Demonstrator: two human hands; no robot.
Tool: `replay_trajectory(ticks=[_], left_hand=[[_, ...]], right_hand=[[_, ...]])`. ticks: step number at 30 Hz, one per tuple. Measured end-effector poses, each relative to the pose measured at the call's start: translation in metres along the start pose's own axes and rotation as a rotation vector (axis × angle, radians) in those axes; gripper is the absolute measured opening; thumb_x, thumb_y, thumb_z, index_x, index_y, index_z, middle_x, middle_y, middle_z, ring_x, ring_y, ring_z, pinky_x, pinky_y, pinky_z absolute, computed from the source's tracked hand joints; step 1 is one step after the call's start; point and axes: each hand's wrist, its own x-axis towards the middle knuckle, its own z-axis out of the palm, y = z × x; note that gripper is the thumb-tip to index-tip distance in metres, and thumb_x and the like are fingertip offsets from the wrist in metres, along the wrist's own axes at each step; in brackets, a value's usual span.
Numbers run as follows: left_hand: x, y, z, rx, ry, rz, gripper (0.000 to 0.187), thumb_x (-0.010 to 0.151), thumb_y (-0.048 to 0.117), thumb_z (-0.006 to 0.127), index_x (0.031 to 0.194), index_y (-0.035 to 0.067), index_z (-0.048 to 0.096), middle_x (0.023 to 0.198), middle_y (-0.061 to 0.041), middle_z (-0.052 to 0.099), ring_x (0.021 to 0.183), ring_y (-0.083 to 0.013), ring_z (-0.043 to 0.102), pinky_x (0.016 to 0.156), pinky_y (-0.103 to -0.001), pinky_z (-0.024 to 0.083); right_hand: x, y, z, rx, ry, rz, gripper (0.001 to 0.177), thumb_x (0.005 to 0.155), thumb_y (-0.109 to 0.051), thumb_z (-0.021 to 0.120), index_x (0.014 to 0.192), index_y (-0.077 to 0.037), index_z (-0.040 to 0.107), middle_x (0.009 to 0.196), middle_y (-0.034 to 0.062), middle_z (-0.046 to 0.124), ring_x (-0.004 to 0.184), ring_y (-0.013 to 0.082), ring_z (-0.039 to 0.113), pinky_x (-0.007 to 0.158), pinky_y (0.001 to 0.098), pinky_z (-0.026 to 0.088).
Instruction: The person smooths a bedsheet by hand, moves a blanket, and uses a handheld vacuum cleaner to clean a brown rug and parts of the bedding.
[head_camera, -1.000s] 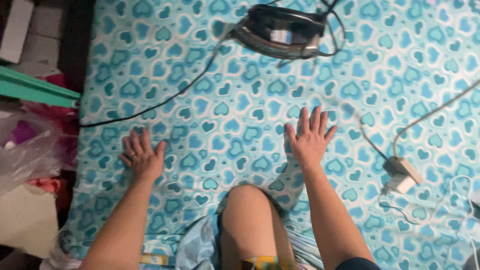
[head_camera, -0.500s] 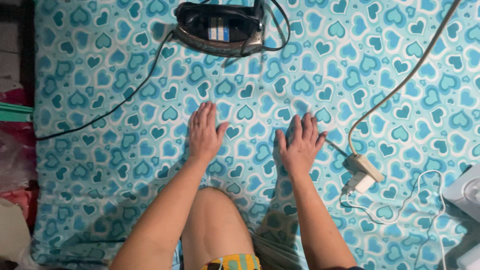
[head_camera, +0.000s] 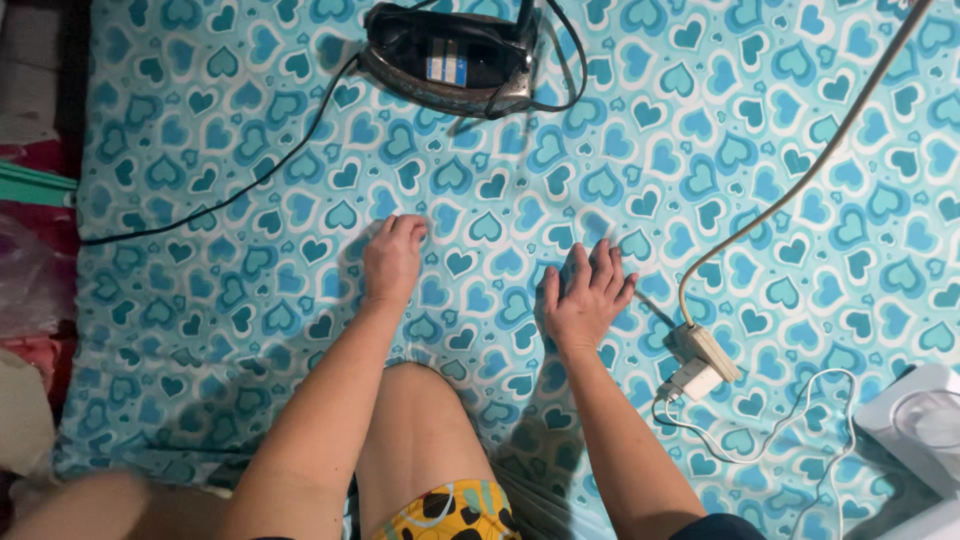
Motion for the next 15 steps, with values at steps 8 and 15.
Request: replay_trajectory(ticks=[8, 15], left_hand=[[-0.024, -0.004, 0.008, -0.494, 0.050, -0.436, 0.019, 0.105, 0.012, 0.053, 0.116, 0.006, 0.067, 0.101, -0.009, 0.075, 0.092, -0.0210, 0.076, 0.079, -0.035, 0.060], [-0.024, 0.000, -0.015, -0.217, 0.052, -0.320, 0.020, 0.098, 0.015, 0.069, 0.115, 0.005, 0.070, 0.103, -0.014, 0.072, 0.086, -0.0241, 0.071, 0.076, -0.037, 0.056]], right_hand=[[-0.011, 0.006, 0.015, -0.014, 0.033, 0.003, 0.053, 0.096, -0.041, 0.064, 0.140, -0.011, 0.061, 0.158, 0.0179, 0.045, 0.152, 0.0382, 0.033, 0.124, 0.0629, 0.013], [-0.007, 0.008, 0.018, -0.018, 0.060, -0.001, 0.053, 0.096, -0.042, 0.065, 0.140, -0.013, 0.062, 0.158, 0.0164, 0.046, 0.151, 0.0374, 0.035, 0.125, 0.0614, 0.014]])
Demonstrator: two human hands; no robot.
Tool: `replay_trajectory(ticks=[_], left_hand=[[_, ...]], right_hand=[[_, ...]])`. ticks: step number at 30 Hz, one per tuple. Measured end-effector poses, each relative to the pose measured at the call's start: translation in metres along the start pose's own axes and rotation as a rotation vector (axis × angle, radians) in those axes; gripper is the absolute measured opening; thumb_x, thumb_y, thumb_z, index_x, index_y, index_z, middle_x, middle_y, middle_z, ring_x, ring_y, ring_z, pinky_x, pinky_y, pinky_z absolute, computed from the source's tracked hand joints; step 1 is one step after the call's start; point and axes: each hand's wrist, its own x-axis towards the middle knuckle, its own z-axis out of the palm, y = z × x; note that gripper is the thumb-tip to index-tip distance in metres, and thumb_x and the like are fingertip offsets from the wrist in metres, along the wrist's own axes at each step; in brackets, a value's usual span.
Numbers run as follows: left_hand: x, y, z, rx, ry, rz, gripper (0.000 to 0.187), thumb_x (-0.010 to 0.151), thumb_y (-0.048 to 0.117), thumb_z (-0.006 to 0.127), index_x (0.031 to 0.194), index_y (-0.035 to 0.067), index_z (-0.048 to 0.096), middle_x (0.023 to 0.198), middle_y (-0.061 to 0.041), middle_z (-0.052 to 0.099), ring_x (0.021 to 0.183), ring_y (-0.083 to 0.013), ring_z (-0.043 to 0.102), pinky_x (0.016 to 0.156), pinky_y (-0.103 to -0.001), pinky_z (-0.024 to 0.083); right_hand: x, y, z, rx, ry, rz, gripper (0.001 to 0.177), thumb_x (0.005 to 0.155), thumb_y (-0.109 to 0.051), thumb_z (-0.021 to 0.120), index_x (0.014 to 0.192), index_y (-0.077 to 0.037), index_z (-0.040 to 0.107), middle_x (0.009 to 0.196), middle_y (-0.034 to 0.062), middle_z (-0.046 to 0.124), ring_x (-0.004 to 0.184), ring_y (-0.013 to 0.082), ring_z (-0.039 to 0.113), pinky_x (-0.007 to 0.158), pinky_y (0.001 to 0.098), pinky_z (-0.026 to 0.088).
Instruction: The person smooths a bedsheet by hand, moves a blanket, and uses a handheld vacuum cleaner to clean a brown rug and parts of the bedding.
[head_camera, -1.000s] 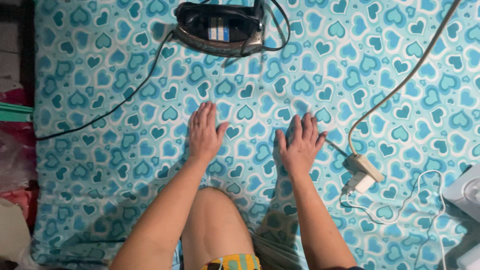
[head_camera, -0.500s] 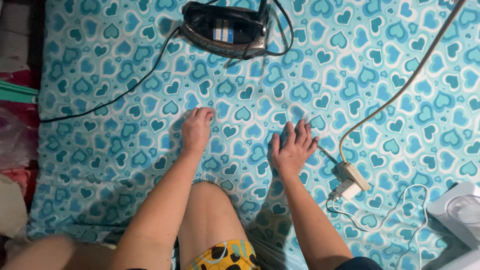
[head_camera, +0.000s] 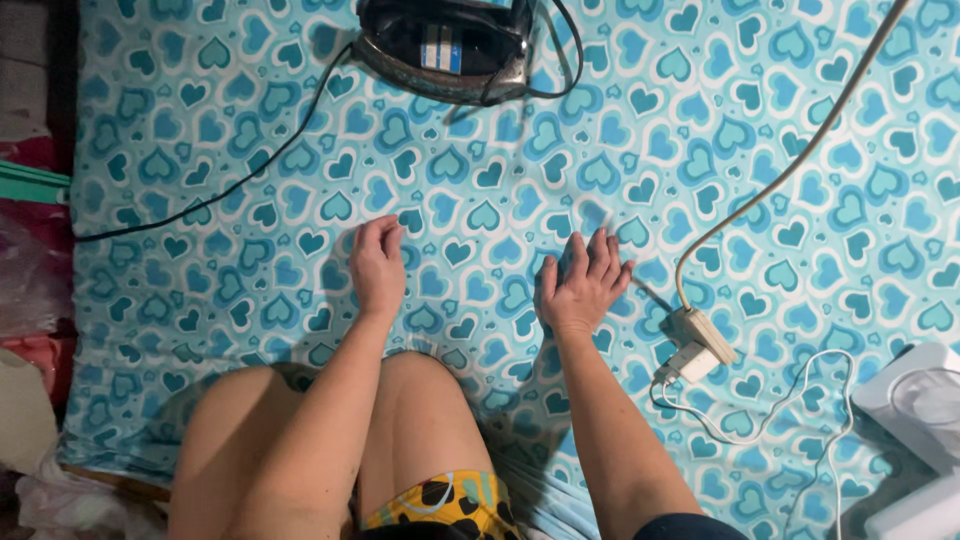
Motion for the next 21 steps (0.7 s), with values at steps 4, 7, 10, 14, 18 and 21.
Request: replay_trajectory(ticks=[4, 7, 10, 14, 18, 21], left_hand=[[0.009, 0.004, 0.003, 0.152, 0.002, 0.316, 0.031, 0.088, 0.015, 0.077, 0.117, 0.008, 0.068, 0.102, -0.008, 0.076, 0.095, -0.0276, 0.072, 0.080, -0.041, 0.056], [0.017, 0.007, 0.008, 0.252, -0.047, 0.183, 0.028, 0.088, 0.013, 0.077, 0.114, 0.011, 0.069, 0.092, -0.003, 0.077, 0.087, -0.0272, 0.071, 0.072, -0.043, 0.054], [0.023, 0.010, 0.009, 0.299, -0.078, 0.148, 0.026, 0.087, 0.013, 0.077, 0.110, 0.011, 0.066, 0.089, -0.001, 0.076, 0.085, -0.0273, 0.071, 0.072, -0.044, 0.054], [0.010, 0.026, 0.023, 0.137, -0.116, 0.373, 0.023, 0.090, 0.011, 0.074, 0.110, 0.012, 0.064, 0.088, -0.001, 0.073, 0.083, -0.0258, 0.070, 0.074, -0.042, 0.055], [-0.005, 0.042, 0.045, 0.144, -0.185, 0.457, 0.028, 0.087, 0.013, 0.077, 0.111, 0.011, 0.063, 0.086, 0.000, 0.074, 0.084, -0.0284, 0.069, 0.070, -0.043, 0.053], [-0.003, 0.043, 0.052, 0.158, -0.198, 0.489, 0.029, 0.087, 0.014, 0.078, 0.110, 0.011, 0.062, 0.085, 0.000, 0.074, 0.082, -0.0284, 0.068, 0.071, -0.043, 0.053]], right_hand=[[-0.003, 0.001, 0.001, -0.003, -0.001, 0.003, 0.052, 0.095, -0.042, 0.066, 0.140, -0.015, 0.062, 0.158, 0.0160, 0.046, 0.151, 0.0360, 0.035, 0.125, 0.0608, 0.014], [-0.001, 0.000, 0.001, -0.006, 0.006, 0.006, 0.052, 0.096, -0.042, 0.065, 0.139, -0.014, 0.063, 0.158, 0.0157, 0.046, 0.151, 0.0359, 0.035, 0.125, 0.0605, 0.014], [-0.003, 0.000, 0.000, -0.009, 0.013, 0.000, 0.051, 0.097, -0.042, 0.065, 0.139, -0.014, 0.063, 0.158, 0.0156, 0.046, 0.151, 0.0353, 0.035, 0.126, 0.0607, 0.013], [-0.001, 0.000, 0.001, -0.001, 0.020, -0.001, 0.051, 0.097, -0.042, 0.064, 0.139, -0.014, 0.063, 0.158, 0.0162, 0.046, 0.151, 0.0352, 0.035, 0.125, 0.0604, 0.013], [-0.003, 0.000, 0.002, -0.005, 0.028, -0.002, 0.050, 0.098, -0.042, 0.064, 0.139, -0.013, 0.063, 0.159, 0.0163, 0.046, 0.151, 0.0345, 0.035, 0.126, 0.0600, 0.013], [-0.003, 0.000, 0.002, -0.010, 0.027, -0.002, 0.051, 0.097, -0.042, 0.064, 0.138, -0.013, 0.063, 0.158, 0.0160, 0.047, 0.151, 0.0350, 0.035, 0.126, 0.0607, 0.013]])
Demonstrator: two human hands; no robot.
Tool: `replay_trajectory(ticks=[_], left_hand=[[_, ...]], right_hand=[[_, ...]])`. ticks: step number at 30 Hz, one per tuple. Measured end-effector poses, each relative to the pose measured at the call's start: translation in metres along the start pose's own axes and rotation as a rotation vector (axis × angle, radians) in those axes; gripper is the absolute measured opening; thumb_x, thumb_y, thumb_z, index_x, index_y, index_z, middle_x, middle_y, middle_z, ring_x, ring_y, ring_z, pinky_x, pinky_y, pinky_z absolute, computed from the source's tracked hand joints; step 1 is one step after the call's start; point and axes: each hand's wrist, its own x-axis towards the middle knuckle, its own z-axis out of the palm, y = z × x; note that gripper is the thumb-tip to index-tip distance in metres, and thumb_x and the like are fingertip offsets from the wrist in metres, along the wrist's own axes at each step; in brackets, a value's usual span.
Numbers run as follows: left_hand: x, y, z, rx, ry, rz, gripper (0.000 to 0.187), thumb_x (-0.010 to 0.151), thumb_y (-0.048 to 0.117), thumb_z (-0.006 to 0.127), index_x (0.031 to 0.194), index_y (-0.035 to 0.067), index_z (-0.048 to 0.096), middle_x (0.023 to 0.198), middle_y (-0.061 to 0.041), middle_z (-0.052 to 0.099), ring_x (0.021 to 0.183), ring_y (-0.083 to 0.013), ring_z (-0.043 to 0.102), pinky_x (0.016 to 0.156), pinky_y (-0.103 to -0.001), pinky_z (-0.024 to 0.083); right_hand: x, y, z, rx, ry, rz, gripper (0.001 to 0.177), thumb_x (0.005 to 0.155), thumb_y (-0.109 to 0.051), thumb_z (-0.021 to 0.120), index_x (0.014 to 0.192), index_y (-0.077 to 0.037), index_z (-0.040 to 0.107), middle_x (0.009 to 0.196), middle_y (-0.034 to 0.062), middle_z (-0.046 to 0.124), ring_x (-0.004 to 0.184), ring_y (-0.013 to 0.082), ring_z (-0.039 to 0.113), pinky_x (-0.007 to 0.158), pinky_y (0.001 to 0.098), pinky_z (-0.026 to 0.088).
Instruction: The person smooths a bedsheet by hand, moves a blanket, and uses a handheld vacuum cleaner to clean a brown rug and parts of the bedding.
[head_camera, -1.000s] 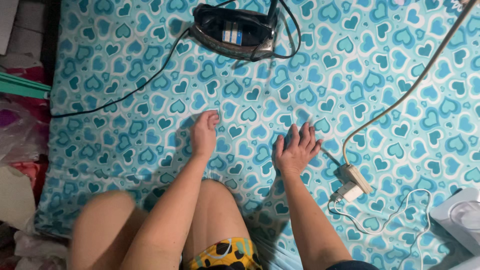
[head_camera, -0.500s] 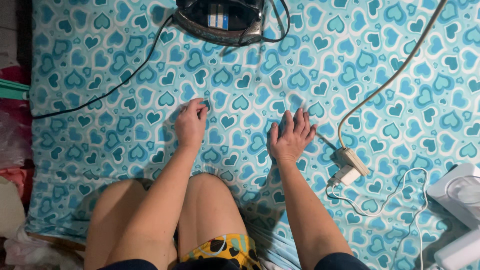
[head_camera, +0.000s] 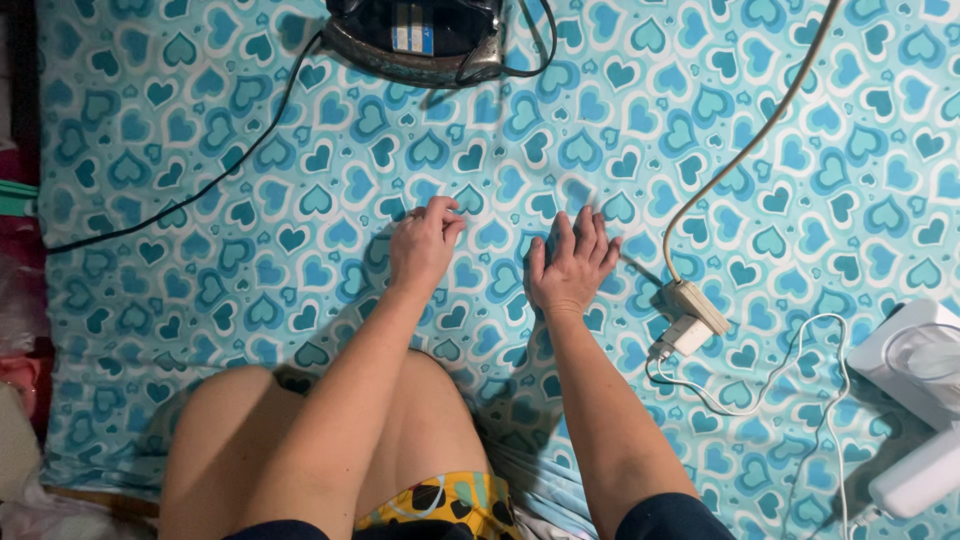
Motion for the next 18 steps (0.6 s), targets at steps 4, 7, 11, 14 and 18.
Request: replay_trajectory(ticks=[4, 7, 11, 14, 18], left_hand=[[0.001, -0.006, -0.003, 0.006, -0.030, 0.118, 0.028, 0.086, 0.012, 0.079, 0.108, 0.012, 0.061, 0.084, 0.000, 0.073, 0.083, -0.0271, 0.069, 0.074, -0.043, 0.054], [0.002, -0.005, -0.004, 0.001, -0.118, 0.154, 0.027, 0.083, 0.012, 0.078, 0.106, 0.011, 0.063, 0.079, 0.000, 0.072, 0.079, -0.0272, 0.068, 0.072, -0.045, 0.053], [0.000, -0.003, 0.004, 0.094, -0.046, 0.251, 0.020, 0.087, 0.009, 0.074, 0.102, 0.011, 0.062, 0.079, -0.008, 0.068, 0.082, -0.0297, 0.068, 0.076, -0.044, 0.054], [-0.001, 0.000, 0.003, 0.014, -0.060, 0.187, 0.021, 0.085, 0.007, 0.071, 0.103, 0.009, 0.062, 0.084, -0.009, 0.069, 0.084, -0.0316, 0.067, 0.078, -0.045, 0.054], [-0.021, -0.010, -0.031, -0.130, 0.049, 0.013, 0.017, 0.092, 0.009, 0.068, 0.108, 0.007, 0.062, 0.096, -0.012, 0.069, 0.092, -0.0335, 0.067, 0.081, -0.045, 0.053]], right_hand=[[-0.001, -0.001, 0.001, 0.013, 0.001, 0.009, 0.051, 0.096, -0.042, 0.064, 0.139, -0.014, 0.063, 0.158, 0.0160, 0.047, 0.151, 0.0345, 0.035, 0.125, 0.0604, 0.013], [0.001, 0.000, 0.002, 0.003, 0.012, 0.004, 0.052, 0.095, -0.041, 0.064, 0.139, -0.014, 0.063, 0.157, 0.0161, 0.047, 0.151, 0.0347, 0.034, 0.125, 0.0603, 0.012], [0.000, 0.001, 0.003, -0.012, 0.011, -0.002, 0.052, 0.096, -0.042, 0.064, 0.139, -0.013, 0.063, 0.157, 0.0164, 0.047, 0.151, 0.0349, 0.034, 0.126, 0.0606, 0.012], [-0.001, -0.002, 0.002, -0.027, 0.003, 0.001, 0.052, 0.096, -0.041, 0.064, 0.139, -0.012, 0.063, 0.157, 0.0172, 0.047, 0.151, 0.0355, 0.034, 0.125, 0.0609, 0.012], [-0.001, -0.003, -0.001, -0.026, 0.000, -0.013, 0.052, 0.096, -0.040, 0.064, 0.139, -0.012, 0.063, 0.157, 0.0188, 0.047, 0.151, 0.0365, 0.034, 0.125, 0.0615, 0.014]])
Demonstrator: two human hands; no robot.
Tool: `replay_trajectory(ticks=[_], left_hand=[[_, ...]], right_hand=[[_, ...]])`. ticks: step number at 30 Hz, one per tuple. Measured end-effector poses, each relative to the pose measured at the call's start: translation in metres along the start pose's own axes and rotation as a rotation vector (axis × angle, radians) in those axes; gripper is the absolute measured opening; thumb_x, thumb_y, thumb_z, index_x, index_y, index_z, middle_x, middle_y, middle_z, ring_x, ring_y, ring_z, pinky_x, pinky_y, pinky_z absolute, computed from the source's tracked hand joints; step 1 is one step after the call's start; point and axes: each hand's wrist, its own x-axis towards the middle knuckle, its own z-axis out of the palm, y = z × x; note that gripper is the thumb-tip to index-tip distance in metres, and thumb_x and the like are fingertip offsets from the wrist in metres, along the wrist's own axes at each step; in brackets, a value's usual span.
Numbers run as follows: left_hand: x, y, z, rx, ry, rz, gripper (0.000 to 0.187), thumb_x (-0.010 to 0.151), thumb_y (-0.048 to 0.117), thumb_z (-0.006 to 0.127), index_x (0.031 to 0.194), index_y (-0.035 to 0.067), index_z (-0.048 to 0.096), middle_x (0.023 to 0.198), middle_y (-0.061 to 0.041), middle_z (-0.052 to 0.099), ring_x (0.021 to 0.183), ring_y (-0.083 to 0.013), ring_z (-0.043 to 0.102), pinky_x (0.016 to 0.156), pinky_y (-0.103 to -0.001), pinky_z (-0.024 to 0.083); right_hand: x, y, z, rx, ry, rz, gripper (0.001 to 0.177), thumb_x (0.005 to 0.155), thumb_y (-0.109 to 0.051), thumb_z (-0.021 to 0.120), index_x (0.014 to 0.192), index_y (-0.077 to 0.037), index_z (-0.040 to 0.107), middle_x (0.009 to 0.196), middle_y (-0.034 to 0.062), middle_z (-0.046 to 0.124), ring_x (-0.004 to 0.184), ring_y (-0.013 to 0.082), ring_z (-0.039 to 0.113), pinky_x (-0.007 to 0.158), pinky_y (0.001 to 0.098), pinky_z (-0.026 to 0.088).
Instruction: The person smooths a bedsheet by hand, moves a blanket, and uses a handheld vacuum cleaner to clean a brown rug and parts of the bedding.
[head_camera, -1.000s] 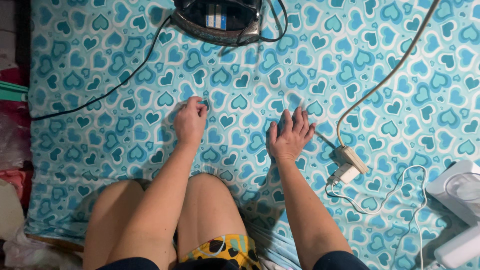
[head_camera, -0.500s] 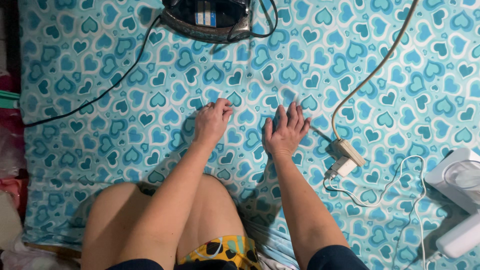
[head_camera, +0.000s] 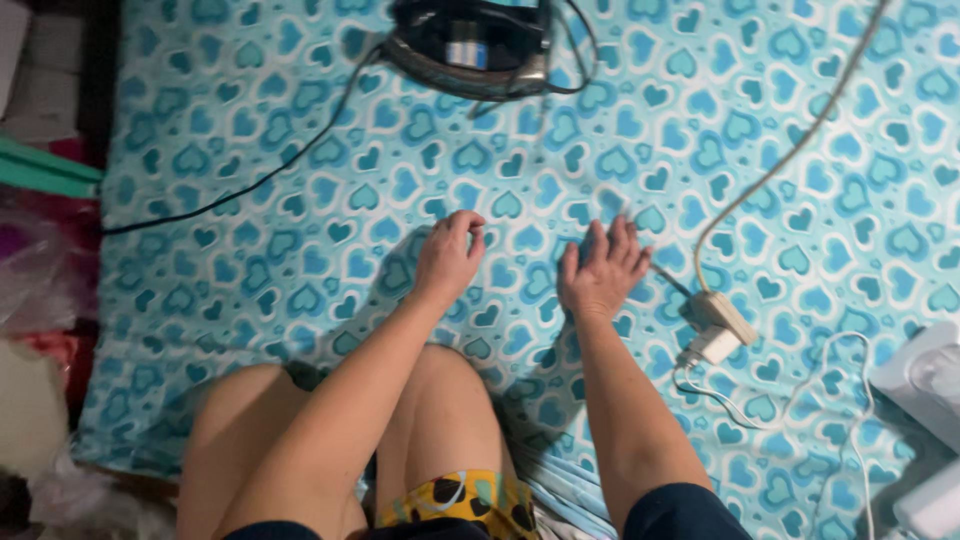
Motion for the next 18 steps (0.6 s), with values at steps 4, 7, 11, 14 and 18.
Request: replay_trajectory(ticks=[4, 7, 11, 14, 18], left_hand=[[-0.039, -0.043, -0.081, -0.015, 0.136, -0.170, 0.016, 0.099, 0.008, 0.061, 0.114, 0.004, 0.059, 0.107, -0.018, 0.065, 0.096, -0.0365, 0.066, 0.082, -0.045, 0.053], [-0.080, -0.092, -0.149, 0.041, 0.257, -0.224, 0.017, 0.103, 0.006, 0.057, 0.119, 0.003, 0.057, 0.110, -0.019, 0.063, 0.097, -0.0373, 0.064, 0.084, -0.045, 0.052], [-0.121, -0.149, -0.226, 0.077, 0.427, -0.317, 0.015, 0.106, 0.007, 0.058, 0.120, 0.003, 0.056, 0.112, -0.017, 0.063, 0.101, -0.0339, 0.065, 0.088, -0.042, 0.054], [-0.134, -0.181, -0.289, 0.108, 0.498, -0.400, 0.016, 0.103, 0.010, 0.063, 0.117, 0.003, 0.058, 0.108, -0.015, 0.066, 0.095, -0.0311, 0.067, 0.083, -0.040, 0.055], [-0.138, -0.242, -0.386, 0.260, 0.580, -0.329, 0.014, 0.098, 0.011, 0.072, 0.107, 0.005, 0.063, 0.096, -0.010, 0.072, 0.089, -0.0266, 0.072, 0.081, -0.039, 0.056]], right_hand=[[0.009, -0.008, 0.000, 0.009, 0.053, -0.019, 0.049, 0.096, -0.033, 0.068, 0.137, -0.007, 0.064, 0.153, 0.0213, 0.049, 0.146, 0.0403, 0.038, 0.120, 0.0635, 0.020], [0.008, -0.064, 0.007, 0.062, -0.009, -0.109, 0.046, 0.096, -0.023, 0.069, 0.137, -0.005, 0.063, 0.150, 0.0220, 0.051, 0.139, 0.0434, 0.045, 0.116, 0.0620, 0.031], [-0.030, -0.223, 0.036, 0.461, -0.296, -0.465, 0.044, 0.089, -0.023, 0.071, 0.130, -0.009, 0.065, 0.142, 0.0196, 0.056, 0.125, 0.0428, 0.055, 0.106, 0.0548, 0.046], [-0.077, -0.339, 0.050, 0.346, -0.401, -0.697, 0.055, 0.076, -0.035, 0.074, 0.126, -0.013, 0.067, 0.141, 0.0194, 0.052, 0.136, 0.0415, 0.043, 0.109, 0.0657, 0.030], [-0.103, -0.408, 0.067, 0.336, -0.449, -0.746, 0.049, 0.085, -0.035, 0.071, 0.130, -0.016, 0.063, 0.148, 0.0145, 0.049, 0.146, 0.0348, 0.038, 0.118, 0.0648, 0.025]])
